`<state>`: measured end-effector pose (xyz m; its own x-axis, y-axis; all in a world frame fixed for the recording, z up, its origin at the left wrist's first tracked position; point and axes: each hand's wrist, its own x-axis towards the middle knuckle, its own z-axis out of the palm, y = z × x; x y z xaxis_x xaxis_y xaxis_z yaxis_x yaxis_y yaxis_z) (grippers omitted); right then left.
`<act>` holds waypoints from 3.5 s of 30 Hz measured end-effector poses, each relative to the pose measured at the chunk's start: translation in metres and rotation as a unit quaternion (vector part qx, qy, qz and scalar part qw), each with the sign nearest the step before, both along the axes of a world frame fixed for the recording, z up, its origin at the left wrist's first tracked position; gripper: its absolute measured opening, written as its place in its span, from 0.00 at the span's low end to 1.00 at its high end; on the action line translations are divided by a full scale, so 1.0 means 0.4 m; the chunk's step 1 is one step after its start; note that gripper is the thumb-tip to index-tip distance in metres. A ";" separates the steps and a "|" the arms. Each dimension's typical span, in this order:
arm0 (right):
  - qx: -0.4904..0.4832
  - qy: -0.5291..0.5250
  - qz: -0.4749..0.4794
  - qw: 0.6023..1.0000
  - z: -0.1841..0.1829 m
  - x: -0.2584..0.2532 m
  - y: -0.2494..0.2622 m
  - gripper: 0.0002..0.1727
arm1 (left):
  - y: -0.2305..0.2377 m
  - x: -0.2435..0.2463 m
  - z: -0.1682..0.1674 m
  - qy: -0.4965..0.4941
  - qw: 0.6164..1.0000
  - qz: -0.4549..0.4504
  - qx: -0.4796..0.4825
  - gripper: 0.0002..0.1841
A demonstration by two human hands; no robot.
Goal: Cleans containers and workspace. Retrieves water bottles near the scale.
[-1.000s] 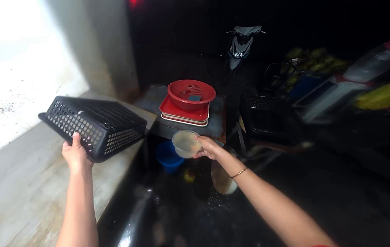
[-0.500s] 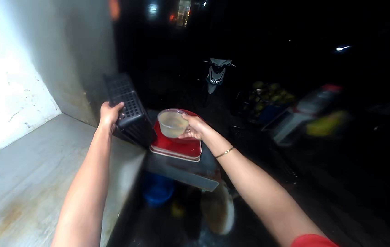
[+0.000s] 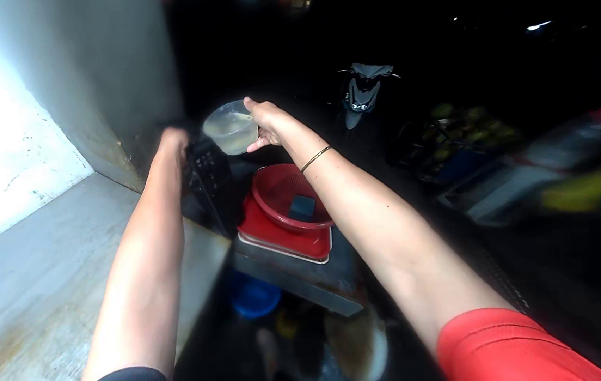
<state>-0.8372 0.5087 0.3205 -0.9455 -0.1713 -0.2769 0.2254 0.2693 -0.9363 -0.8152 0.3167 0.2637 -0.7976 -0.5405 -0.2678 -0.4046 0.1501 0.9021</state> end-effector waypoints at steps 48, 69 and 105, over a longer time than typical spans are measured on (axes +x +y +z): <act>0.241 0.138 0.092 0.956 -0.106 -0.649 0.053 0.40 | -0.062 -0.354 -0.122 0.070 0.996 0.048 -0.035 0.14; -0.186 0.016 0.093 0.978 -0.109 -0.540 -0.272 0.16 | 0.032 -0.455 -0.084 0.071 0.996 -0.057 -0.027 0.18; -0.079 0.063 -0.173 0.980 -0.585 -0.597 0.759 0.26 | 0.010 -0.440 -0.387 0.272 0.959 0.065 0.039 0.15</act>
